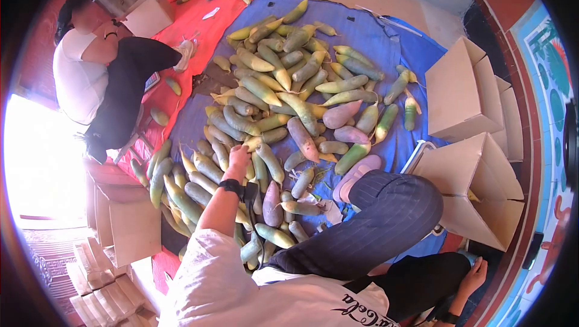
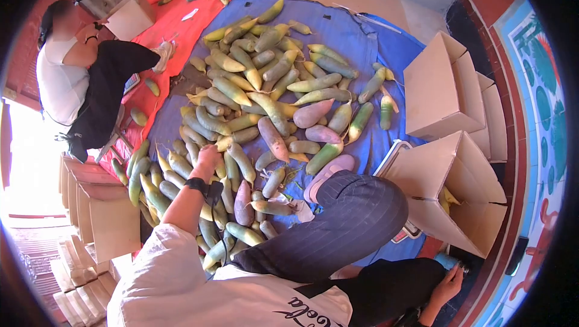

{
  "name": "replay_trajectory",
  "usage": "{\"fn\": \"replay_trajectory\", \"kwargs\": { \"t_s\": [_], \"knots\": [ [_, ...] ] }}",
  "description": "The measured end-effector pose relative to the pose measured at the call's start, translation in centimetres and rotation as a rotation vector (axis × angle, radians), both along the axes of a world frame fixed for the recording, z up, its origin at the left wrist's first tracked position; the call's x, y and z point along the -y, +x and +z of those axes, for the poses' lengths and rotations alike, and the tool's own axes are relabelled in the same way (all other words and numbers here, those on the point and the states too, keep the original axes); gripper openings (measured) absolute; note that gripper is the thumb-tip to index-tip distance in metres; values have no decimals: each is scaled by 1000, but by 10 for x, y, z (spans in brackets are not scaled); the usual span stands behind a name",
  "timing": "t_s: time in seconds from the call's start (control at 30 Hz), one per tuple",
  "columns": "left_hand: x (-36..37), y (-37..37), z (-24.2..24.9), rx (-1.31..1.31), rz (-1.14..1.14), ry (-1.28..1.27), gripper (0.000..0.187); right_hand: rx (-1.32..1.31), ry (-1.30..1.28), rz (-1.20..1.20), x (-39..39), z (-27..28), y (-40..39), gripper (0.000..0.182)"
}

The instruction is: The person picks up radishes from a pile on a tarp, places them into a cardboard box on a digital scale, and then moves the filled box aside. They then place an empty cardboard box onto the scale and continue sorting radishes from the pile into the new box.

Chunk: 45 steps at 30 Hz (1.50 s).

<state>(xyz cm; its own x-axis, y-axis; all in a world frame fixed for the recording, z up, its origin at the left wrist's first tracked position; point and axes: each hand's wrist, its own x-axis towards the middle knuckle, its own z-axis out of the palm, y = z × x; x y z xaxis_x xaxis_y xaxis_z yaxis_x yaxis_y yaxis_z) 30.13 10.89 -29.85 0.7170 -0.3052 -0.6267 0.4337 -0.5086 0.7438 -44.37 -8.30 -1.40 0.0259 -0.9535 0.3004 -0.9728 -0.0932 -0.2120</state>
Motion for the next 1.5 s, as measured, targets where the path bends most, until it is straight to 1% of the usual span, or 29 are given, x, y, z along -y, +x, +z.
{"fn": "replay_trajectory", "kwargs": {
  "t_s": [0.03, 0.1, 0.13, 0.2, 0.23, 0.3, 0.33, 0.37, 0.4, 0.47, 0.5, 0.6, 0.63, 0.7, 0.73, 0.8, 0.83, 0.87, 0.93, 0.97, 1.03, 1.1, 1.17, 1.2, 1.27, 1.37, 1.4, 1.47, 1.5],
  "knots": [
    [-2, 6, 4, -6, 2, 5, 43, -5, -4, -8, 1, -2, -6, 24],
    [-1, 18, 8, -74, 179, -5, 42, -12, -6, -16, 1, -4, -11, 25],
    [3, 22, 7, -79, 179, 0, 42, -31, 15, -28, 1, -1, -11, 25],
    [11, 29, 2, -79, 391, -38, 33, -56, 36, -42, 0, 0, -10, 25],
    [0, 42, -45, -87, 390, -35, 33, -68, -34, -12, 0, -3, -11, 26],
    [-28, 87, -126, 178, -142, -29, 23, -86, -105, 21, 1, -2, -14, 26],
    [-39, 98, -161, 310, -407, -26, 20, -133, -30, -30, 1, 0, -18, 27],
    [3, 52, -56, -228, 304, -231, 26, -183, 46, -78, 0, 1, -21, 29],
    [4, 50, -40, -236, 311, -228, 26, -193, 48, -73, 0, 2, -25, 29],
    [7, 51, -32, 605, -799, 604, 33, -190, 34, -58, 0, 2, -29, 32],
    [8, 53, -40, 602, -798, 605, 33, -191, 36, -56, 0, 3, -25, 32],
    [8, 59, -79, 197, 39, 47, 31, -199, -1, -87, -3, 3, -24, 35],
    [10, 60, -79, 195, 40, 52, 31, -235, -22, -100, -1, 0, -32, 35],
    [19, 59, -81, 104, 342, 36, 35, -277, -41, -113, 0, -4, -44, 35],
    [13, 65, -97, 99, 340, 39, 35, -300, -95, -73, -1, -3, -43, 35],
    [-6, 83, -140, 320, 75, 69, 35, -325, -148, -33, -3, 7, -36, 35],
    [1, 80, -131, 137, 236, -48, 32, -343, 56, -156, -4, 21, -22, 37],
    [8, 80, -121, 146, 242, -52, 32, -351, 257, -273, 0, 24, -12, 39],
    [28, 62, -56, -375, 723, -320, 31, -368, 241, -258, 2, 16, -28, 40],
    [27, 63, -48, -375, 718, -318, 31, -394, 228, -252, -1, 15, -35, 41],
    [21, 64, -35, -501, 608, -346, 34, -392, 239, -270, -2, 19, -27, 41],
    [14, 58, -19, -516, 559, -312, 32, -386, 246, -281, -3, 13, -28, 42],
    [4, 44, 2, -502, 463, -252, 32, -351, -88, -59, -2, -3, -42, 33],
    [-3, 36, 7, -500, 461, -251, 32, -349, -86, -60, 0, -3, -47, 33],
    [-26, 19, 16, -521, 194, -291, 25, -353, 0, -78, -1, -5, -55, 33],
    [-45, -29, 48, -556, 128, -364, 22, -298, 56, -136, 2, -5, -48, 31],
    [-47, -43, 64, -637, 125, -281, 23, -298, 60, -134, 4, -4, -44, 31],
    [-67, -66, 64, -690, 0, -218, 25, -274, 108, -114, 5, -1, -34, 28],
    [-70, -74, 64, -690, -1, -215, 25, -274, 110, -114, 5, 0, -28, 28]
  ]
}}
